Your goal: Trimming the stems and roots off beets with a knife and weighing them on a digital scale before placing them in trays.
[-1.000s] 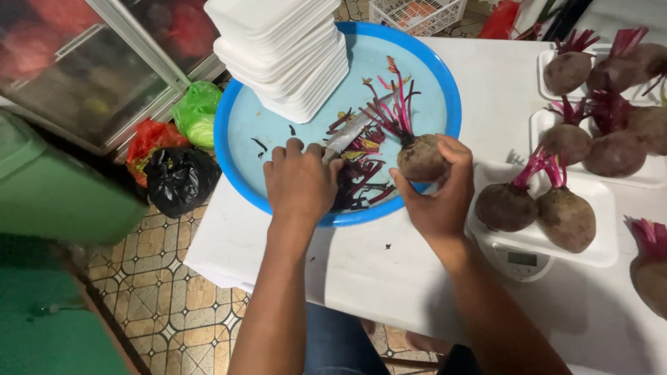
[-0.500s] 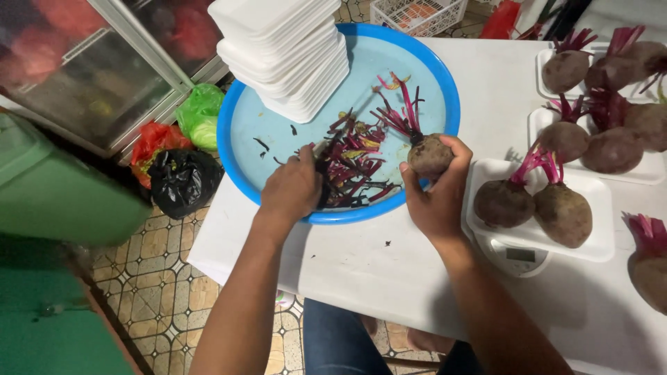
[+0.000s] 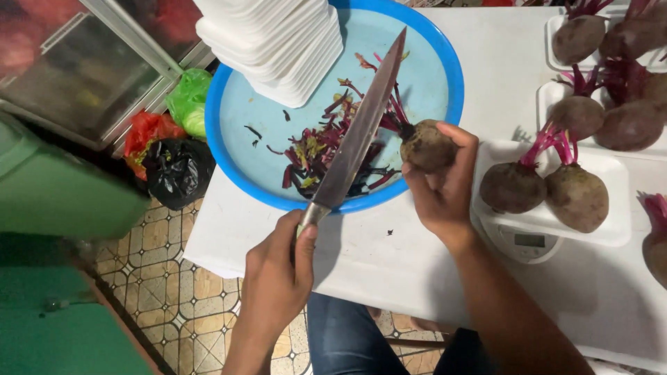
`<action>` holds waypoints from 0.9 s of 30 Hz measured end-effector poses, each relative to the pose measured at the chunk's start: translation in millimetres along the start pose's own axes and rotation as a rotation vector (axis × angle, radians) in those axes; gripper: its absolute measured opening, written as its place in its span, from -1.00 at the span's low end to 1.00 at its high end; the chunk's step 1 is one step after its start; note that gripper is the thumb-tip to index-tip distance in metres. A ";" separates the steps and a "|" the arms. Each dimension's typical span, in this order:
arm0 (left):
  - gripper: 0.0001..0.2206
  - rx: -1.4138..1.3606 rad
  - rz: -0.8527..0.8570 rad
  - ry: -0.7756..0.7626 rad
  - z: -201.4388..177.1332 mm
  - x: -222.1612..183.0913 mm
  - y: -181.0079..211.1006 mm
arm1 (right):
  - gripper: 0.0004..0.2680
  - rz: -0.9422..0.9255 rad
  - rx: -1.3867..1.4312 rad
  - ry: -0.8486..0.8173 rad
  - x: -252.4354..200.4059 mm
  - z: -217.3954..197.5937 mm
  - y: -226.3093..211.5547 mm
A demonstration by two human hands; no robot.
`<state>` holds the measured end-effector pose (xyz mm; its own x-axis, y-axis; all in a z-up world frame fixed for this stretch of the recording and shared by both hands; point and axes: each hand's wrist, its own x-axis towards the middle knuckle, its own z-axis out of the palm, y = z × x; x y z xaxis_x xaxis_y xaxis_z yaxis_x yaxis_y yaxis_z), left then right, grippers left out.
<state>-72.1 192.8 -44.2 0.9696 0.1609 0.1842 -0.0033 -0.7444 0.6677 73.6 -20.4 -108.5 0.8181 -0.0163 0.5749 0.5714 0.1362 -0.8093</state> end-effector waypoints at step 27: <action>-0.46 0.277 0.053 -0.265 -15.4 -63.6 -14.1 | -0.45 -0.073 0.095 -0.083 -9.4 -8.3 14.5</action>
<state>-137.4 203.1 -54.2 0.9996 -0.0290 -0.0039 -0.0244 -0.8999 0.4353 74.7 -26.5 -126.6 0.7638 0.0522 0.6433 0.6176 0.2305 -0.7519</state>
